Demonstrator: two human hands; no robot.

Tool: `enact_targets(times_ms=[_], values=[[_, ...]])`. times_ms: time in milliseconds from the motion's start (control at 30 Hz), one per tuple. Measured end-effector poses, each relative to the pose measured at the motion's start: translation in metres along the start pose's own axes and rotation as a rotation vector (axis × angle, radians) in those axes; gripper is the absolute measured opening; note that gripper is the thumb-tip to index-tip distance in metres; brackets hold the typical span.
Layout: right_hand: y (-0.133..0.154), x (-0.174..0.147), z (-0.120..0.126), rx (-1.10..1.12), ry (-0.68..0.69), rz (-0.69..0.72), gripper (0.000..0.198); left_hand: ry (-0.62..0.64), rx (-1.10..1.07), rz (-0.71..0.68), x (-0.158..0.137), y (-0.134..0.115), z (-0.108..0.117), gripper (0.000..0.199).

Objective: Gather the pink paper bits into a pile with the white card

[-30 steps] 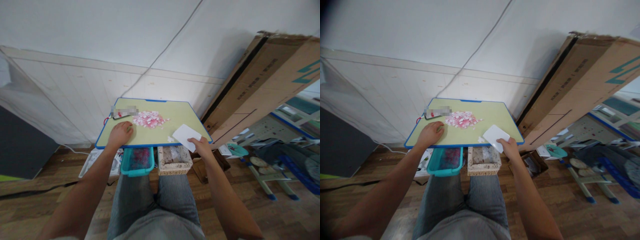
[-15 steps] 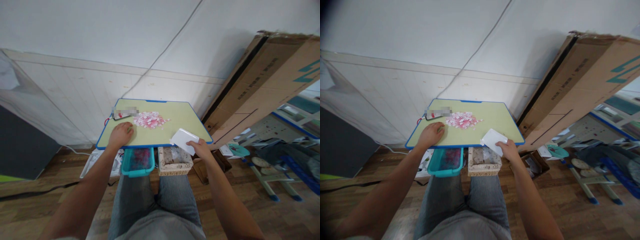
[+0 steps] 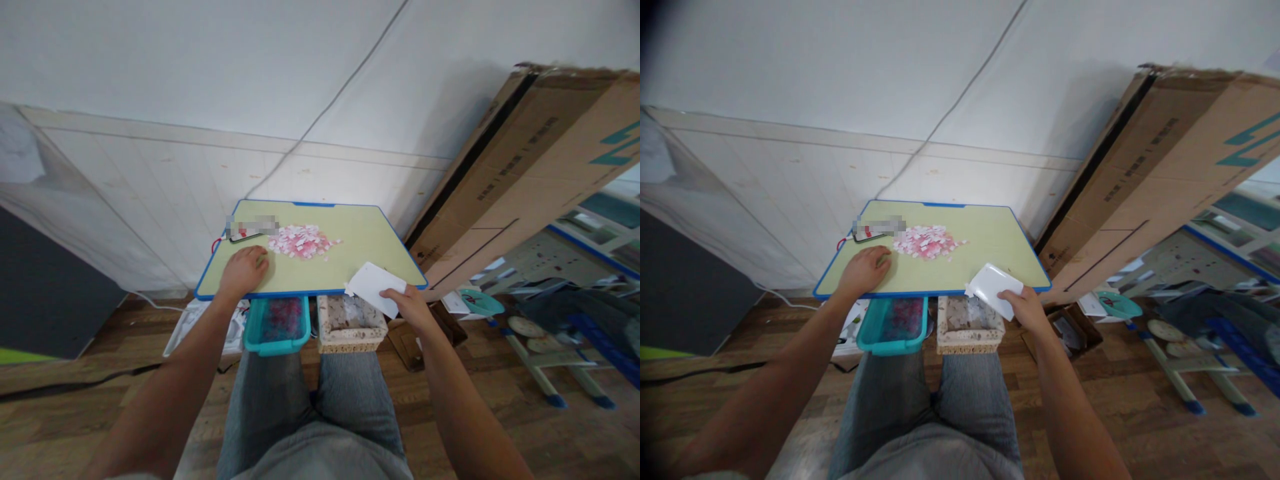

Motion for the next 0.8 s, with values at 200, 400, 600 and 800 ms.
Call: enact_targets(times_ms=[200, 400, 600, 800], values=[[-0.001, -0.002, 0.010, 0.102, -0.127, -0.008, 0.035, -0.002, 0.003, -0.011, -0.001, -0.001, 0.001, 0.036], [-0.012, 0.000, -0.001, 0.077, -0.001, -0.024, 0.038, -0.006, 0.015, -0.022, -0.001, -0.002, 0.001, 0.035], [-0.011, 0.001, 0.000, 0.132, -0.073, -0.031, 0.041, 0.006, 0.021, -0.016, 0.000, 0.000, 0.000, 0.035], [-0.004, 0.002, -0.006, 0.113, -0.014, -0.059, 0.038, -0.011, 0.010, -0.015, 0.000, 0.001, -0.001, 0.035]])
Point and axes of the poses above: each hand's wrist, its own x-axis towards the middle knuckle, its own z-axis out of the back of the hand, y = z × x, the point moved 6 cm from there along x, towards the middle knuckle, and after that the axes turned 6 degrees about -x, right-handed, at the moved point
